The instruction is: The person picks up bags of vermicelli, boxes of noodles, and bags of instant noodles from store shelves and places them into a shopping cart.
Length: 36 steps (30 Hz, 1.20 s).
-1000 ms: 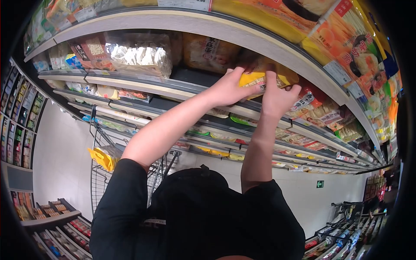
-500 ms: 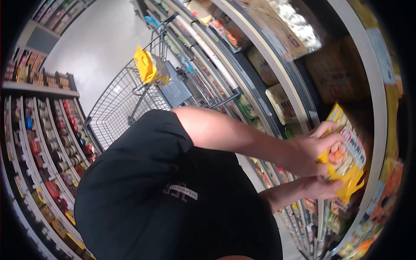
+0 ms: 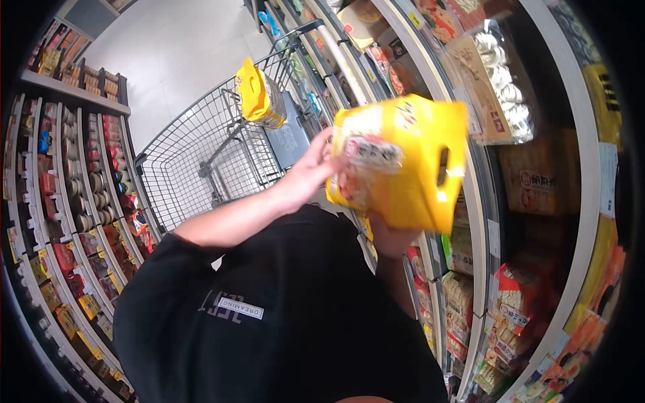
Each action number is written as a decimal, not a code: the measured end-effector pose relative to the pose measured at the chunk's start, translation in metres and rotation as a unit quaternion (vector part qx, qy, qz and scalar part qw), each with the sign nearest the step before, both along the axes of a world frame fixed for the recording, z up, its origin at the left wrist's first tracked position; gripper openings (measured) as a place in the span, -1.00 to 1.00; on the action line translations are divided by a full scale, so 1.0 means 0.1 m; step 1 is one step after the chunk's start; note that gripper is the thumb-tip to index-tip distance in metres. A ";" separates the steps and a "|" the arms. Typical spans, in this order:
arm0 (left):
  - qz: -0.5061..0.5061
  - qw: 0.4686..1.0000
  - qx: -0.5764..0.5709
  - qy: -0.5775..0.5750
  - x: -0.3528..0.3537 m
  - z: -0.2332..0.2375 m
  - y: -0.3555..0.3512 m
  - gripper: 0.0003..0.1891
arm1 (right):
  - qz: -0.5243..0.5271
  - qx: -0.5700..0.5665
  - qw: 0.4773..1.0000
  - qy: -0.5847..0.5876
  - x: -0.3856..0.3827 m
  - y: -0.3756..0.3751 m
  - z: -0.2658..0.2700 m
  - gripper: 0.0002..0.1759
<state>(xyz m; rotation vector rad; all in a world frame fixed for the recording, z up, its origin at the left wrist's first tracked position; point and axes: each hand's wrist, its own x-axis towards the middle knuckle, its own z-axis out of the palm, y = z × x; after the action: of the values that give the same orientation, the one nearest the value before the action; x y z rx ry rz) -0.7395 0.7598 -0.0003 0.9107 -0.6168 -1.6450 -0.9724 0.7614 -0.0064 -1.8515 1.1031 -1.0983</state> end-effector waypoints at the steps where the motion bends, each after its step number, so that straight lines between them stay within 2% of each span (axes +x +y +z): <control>1: 0.013 0.999 0.052 0.000 0.17 -0.04 -0.01 -0.25 | 0.015 0.101 0.989 -0.109 0.29 -0.20 0.06 -0.26; 2: 0.067 0.997 0.048 0.002 0.26 -0.16 -0.05 -0.22 | 0.039 0.100 0.989 -0.106 0.47 -0.38 -0.05 -0.27; 4: 0.106 0.989 0.102 -0.017 0.51 -0.41 -0.19 -0.21 | 0.074 0.096 0.986 -0.115 0.84 -0.71 -0.35 -0.28; 6: 0.140 0.987 0.076 -0.036 0.77 -0.74 -0.39 -0.20 | 0.094 0.089 0.982 -0.141 1.28 -0.98 -0.51 -0.29; 7: 0.152 0.984 0.079 -0.043 0.93 -0.96 -0.50 -0.21 | 0.106 0.085 0.979 -0.153 1.50 -1.12 -0.55 -0.29; 10: 0.204 0.974 0.090 -0.034 1.27 -1.20 -0.81 -0.33 | 0.129 0.067 0.977 -0.157 2.04 -1.50 -0.63 -0.25; 13: 0.175 0.980 0.072 -0.056 1.48 -1.26 -0.97 -0.19 | 0.133 0.034 0.983 -0.124 2.40 -1.86 -0.85 -0.25; 16: 0.039 0.968 0.206 -0.140 1.75 -1.17 -0.95 -0.18 | 0.133 0.027 0.988 -0.080 2.63 -2.00 -0.83 -0.25; 21: 0.073 0.951 0.209 -0.217 1.75 -1.13 -0.92 -0.16 | 0.153 0.053 0.984 -0.069 2.80 -2.09 -0.94 -0.29; 24: 0.051 0.968 0.207 -0.130 1.85 -1.20 -0.93 -0.24 | 0.163 0.093 0.977 -0.101 2.86 -2.04 -0.92 -0.28; 27: 0.121 0.982 0.143 -0.035 1.73 -1.27 -0.95 -0.29 | 0.153 -0.008 0.987 -0.041 2.89 -2.10 -1.07 -0.25; 31: 0.122 0.967 0.203 -0.092 1.67 -1.26 -0.94 -0.33 | 0.179 -0.029 0.983 0.022 2.84 -2.12 -0.97 -0.18; 34: 0.080 0.963 0.256 -0.015 1.75 -1.13 -0.90 -0.32 | 0.183 -0.070 0.979 0.054 2.83 -2.11 -0.98 -0.15; 36: 0.118 0.964 0.239 0.027 1.70 -1.24 -0.92 -0.31 | 0.189 -0.050 0.980 0.047 2.83 -2.07 -1.00 -0.12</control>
<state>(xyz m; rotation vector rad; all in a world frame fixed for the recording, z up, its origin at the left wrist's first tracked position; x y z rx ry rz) -0.5696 0.6681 -0.1245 1.2286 -0.0603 -1.6196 -0.6896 0.5541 -0.1062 -2.1015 0.7131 -0.8650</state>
